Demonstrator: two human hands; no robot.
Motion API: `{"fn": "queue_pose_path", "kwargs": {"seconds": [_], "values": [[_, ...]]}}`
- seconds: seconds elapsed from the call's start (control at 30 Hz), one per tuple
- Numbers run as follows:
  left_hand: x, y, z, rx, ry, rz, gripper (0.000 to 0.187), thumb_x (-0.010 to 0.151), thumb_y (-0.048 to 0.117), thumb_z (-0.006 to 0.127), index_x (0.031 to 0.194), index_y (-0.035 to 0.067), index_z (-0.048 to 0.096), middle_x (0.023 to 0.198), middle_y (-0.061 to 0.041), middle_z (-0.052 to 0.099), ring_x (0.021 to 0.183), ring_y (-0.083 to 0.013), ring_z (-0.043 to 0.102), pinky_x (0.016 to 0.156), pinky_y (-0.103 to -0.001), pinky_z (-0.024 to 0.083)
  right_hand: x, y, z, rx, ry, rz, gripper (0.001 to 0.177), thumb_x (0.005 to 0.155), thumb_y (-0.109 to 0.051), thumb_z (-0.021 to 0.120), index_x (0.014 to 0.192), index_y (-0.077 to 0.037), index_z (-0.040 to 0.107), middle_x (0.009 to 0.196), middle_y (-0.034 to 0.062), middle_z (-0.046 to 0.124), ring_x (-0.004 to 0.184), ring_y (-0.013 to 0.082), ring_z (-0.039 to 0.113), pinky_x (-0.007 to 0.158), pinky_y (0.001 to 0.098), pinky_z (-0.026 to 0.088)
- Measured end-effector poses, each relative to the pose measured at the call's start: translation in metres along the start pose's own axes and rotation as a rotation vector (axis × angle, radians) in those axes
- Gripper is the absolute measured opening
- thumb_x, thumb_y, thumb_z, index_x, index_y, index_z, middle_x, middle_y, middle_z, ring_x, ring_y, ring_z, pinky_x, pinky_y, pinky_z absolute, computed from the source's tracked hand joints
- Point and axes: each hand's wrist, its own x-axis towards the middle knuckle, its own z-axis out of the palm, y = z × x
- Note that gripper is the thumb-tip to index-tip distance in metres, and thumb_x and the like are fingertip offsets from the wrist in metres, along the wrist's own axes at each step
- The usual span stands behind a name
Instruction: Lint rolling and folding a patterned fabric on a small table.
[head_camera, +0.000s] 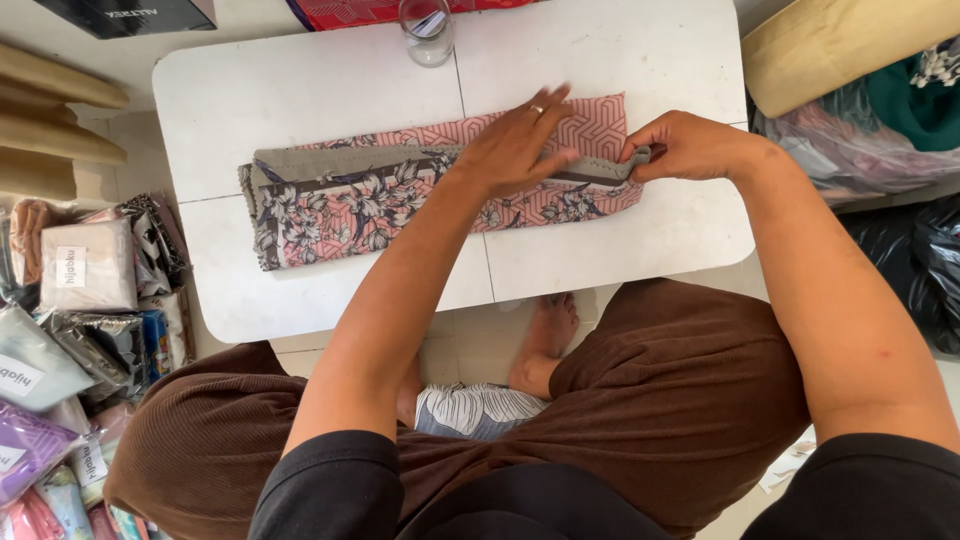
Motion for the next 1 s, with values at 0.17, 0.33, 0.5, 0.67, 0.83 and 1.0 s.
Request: {"fn": "queue_pose_path", "kwargs": {"seconds": [0.17,0.33,0.5,0.67,0.83,1.0], "values": [[-0.014,0.030,-0.023,-0.018,-0.095,-0.078,0.082,0.076,0.055,0.089,0.138,0.018,0.049,0.122,-0.010,0.071,0.113,-0.0318,0.064,0.107,-0.052,0.042,-0.002,-0.009,0.003,-0.058,-0.032,-0.028,0.026,0.082,-0.006,0.073,0.107,-0.006,0.082,0.074,0.0096,0.069,0.060,0.0172,0.051,0.057,0.0284,0.041],[-0.033,0.005,-0.049,-0.092,-0.349,-0.300,0.039,0.081,0.032,0.082,0.116,0.020,0.070,0.107,-0.001,0.075,0.100,-0.0180,0.066,0.098,-0.041,0.049,0.001,-0.005,0.002,-0.038,0.077,-0.094,0.025,0.085,-0.003,0.072,0.108,-0.008,0.080,0.072,0.0087,0.066,0.059,0.0172,0.049,0.058,0.0285,0.041],[-0.088,-0.035,-0.108,0.004,-0.475,-0.498,0.052,0.079,0.042,0.083,0.124,0.019,0.070,0.120,-0.004,0.073,0.114,-0.0245,0.062,0.105,-0.048,0.045,0.004,0.013,0.001,-0.062,0.191,-0.066,0.022,0.090,-0.005,0.073,0.111,-0.006,0.079,0.073,0.0094,0.062,0.060,0.0189,0.047,0.059,0.0310,0.040],[-0.151,-0.077,-0.143,0.079,-0.557,-0.655,0.074,0.069,0.030,0.091,0.137,0.016,0.065,0.129,-0.008,0.071,0.115,-0.0310,0.066,0.106,-0.050,0.046,0.009,0.018,0.004,-0.018,0.252,-0.025,0.023,0.091,-0.003,0.072,0.114,-0.005,0.078,0.077,0.0101,0.062,0.059,0.0187,0.043,0.057,0.0303,0.037],[-0.207,-0.106,-0.166,0.165,-0.577,-0.826,0.058,0.071,0.035,0.092,0.125,0.019,0.076,0.108,-0.010,0.078,0.096,-0.0308,0.073,0.095,-0.046,0.054,0.022,0.021,0.008,0.009,0.244,-0.063,0.024,0.093,0.000,0.073,0.117,-0.002,0.076,0.086,0.0128,0.068,0.068,0.0208,0.051,0.064,0.0306,0.040],[-0.236,-0.103,-0.189,0.059,-0.439,-0.983,0.054,0.073,0.044,0.089,0.113,0.010,0.079,0.100,-0.014,0.076,0.087,-0.0327,0.071,0.088,-0.048,0.052,0.029,0.018,0.010,0.120,0.255,-0.084,0.030,0.095,0.004,0.071,0.125,0.000,0.072,0.100,0.0147,0.072,0.086,0.0216,0.062,0.082,0.0305,0.046]]}}
